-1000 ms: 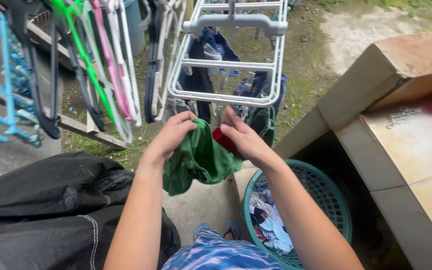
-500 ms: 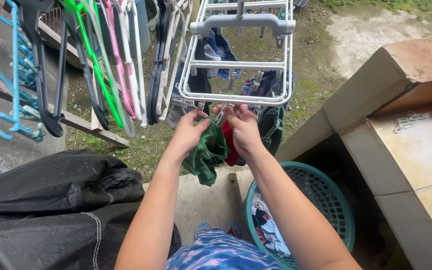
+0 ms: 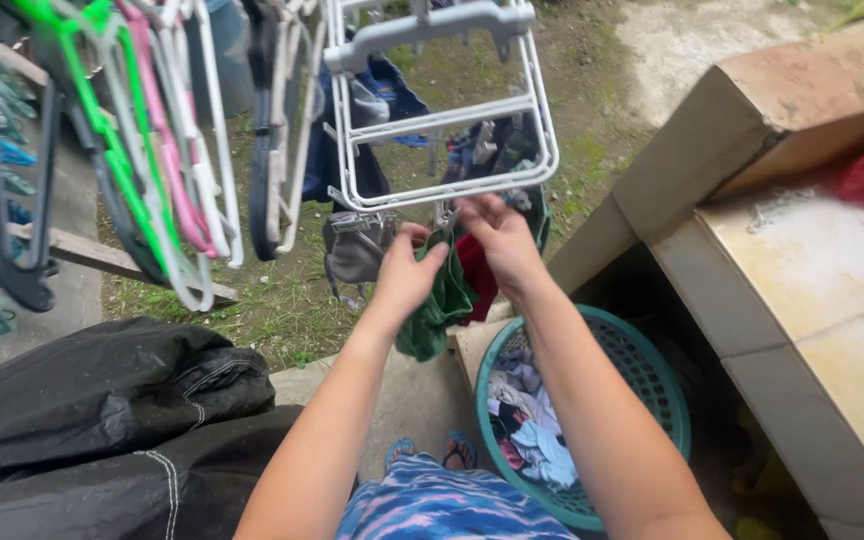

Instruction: The person is hanging clothes to dry on a multi-clip laundry hanger.

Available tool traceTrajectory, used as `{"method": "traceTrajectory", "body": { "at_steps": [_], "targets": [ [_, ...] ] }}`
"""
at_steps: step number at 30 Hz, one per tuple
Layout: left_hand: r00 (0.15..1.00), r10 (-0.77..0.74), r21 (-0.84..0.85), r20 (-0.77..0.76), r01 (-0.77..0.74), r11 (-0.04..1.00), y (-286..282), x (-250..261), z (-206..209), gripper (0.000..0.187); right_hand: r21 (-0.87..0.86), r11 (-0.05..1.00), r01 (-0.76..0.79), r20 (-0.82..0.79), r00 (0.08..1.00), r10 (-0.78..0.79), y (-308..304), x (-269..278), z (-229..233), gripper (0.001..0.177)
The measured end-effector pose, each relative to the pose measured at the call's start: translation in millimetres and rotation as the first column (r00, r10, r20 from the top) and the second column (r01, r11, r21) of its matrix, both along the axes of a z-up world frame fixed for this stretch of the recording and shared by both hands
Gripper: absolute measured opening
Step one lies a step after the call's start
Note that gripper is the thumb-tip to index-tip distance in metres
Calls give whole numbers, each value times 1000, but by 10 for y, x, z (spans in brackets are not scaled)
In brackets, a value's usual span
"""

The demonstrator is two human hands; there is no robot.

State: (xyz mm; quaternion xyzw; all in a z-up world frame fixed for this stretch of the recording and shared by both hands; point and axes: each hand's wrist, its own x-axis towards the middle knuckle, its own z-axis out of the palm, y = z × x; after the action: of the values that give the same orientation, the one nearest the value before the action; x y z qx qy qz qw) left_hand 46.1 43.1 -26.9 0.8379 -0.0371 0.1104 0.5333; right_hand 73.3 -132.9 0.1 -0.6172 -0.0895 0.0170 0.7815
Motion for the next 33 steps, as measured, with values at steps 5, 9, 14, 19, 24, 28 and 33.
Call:
{"method": "traceTrajectory", "body": {
  "at_steps": [5,9,14,19,24,28,33],
  "targets": [
    [985,-88,158,-151,112,981,-465,24,-465,73,-104,994,-16,-185,983,-4,-600,-45,-54,42],
    [984,-180,257,6,173,951,-902,-56,-754,116,-58,998,-25,-376,927,1,-1080,-408,-296,36],
    [764,-121,360,-634,430,828,-1420,-370,-1501,121,-51,989,140,-562,814,-144,-1607,-850,-1125,31],
    [698,-320,346,-641,635,691,-1753,-592,-2423,104,-124,959,256,-716,646,-265,-1978,-1412,-2286,29],
    [538,-384,295,-750,792,535,-2039,-745,-2928,76,-339,887,313,-817,370,-443,-2296,-1944,-3726,38],
    [533,-404,304,-744,808,505,-2090,-748,-3535,72,-448,834,320,-767,342,-543,-2411,-2286,-5201,39],
    [442,-278,302,-853,852,429,-1993,-785,-3902,69,-883,470,-7,-382,593,-709,-2118,-2311,-5208,36]
  ]
}}
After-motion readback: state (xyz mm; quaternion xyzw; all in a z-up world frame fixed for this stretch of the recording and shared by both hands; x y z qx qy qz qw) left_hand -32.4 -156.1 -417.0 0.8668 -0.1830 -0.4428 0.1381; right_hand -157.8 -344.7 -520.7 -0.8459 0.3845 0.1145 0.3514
